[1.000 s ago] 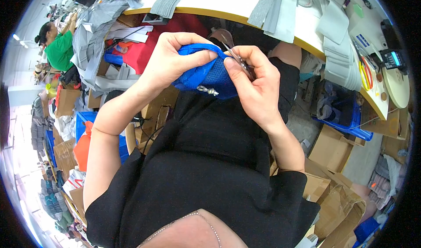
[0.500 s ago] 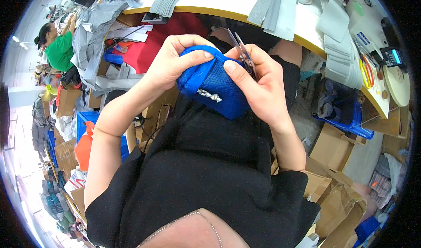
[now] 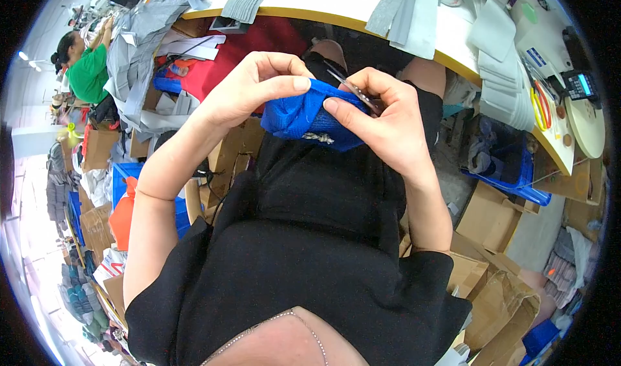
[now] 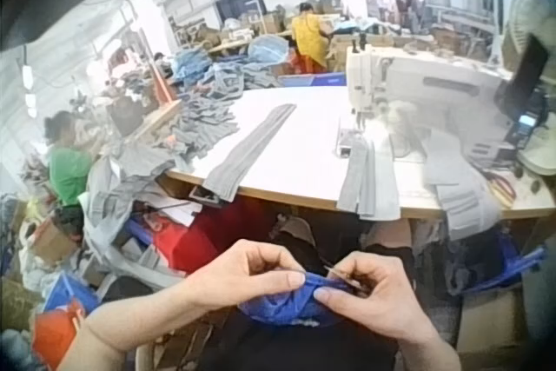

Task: Trimming loose threads and excess material from a blue zippered pouch using thread snips.

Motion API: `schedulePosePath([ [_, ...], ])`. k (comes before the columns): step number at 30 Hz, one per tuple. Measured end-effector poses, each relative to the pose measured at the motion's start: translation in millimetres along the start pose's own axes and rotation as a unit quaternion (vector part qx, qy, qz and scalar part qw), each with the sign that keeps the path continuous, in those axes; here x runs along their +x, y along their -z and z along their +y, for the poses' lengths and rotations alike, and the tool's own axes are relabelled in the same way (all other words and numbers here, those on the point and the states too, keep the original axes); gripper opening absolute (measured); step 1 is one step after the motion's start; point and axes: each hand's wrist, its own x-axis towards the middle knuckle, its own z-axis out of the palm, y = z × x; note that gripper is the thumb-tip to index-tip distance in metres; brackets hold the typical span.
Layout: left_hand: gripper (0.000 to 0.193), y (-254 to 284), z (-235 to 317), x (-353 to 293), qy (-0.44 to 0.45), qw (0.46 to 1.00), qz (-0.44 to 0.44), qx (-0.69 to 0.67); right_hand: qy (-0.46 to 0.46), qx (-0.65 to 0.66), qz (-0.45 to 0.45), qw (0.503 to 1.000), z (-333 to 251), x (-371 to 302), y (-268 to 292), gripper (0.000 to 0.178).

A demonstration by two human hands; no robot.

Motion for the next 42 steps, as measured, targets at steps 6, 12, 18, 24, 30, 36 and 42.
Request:
schedulePosePath([
  [6,0.022,-1,2,1,0.02,0.999,0.014,0.027,-0.037,0.025,-0.028,0.999,3,9,14,0.019],
  [12,0.02,-8,-12,4,-0.044,0.994,0.045,0.092,0.045,-0.112,0.013,0.993,3,8,-4,0.017],
  [18,0.023,2,-14,7,0.025,0.999,0.026,0.019,-0.002,-0.082,-0.027,0.996,8,15,5,0.017],
  [24,0.022,-4,-9,8,0.011,0.981,-0.029,-0.192,-0.046,0.072,-0.045,0.995,1,16,7,0.018],
  [30,0.021,2,-7,4,0.046,0.994,-0.026,-0.098,-0.054,0.093,-0.069,0.992,11,19,6,0.018],
  [36,0.022,1,-8,3,0.059,0.992,0.003,-0.111,0.016,0.039,-0.054,0.998,14,15,3,0.014],
  [42,0.026,8,-2,4,0.039,0.997,-0.02,-0.065,0.015,0.003,-0.052,0.999,9,21,13,0.014],
])
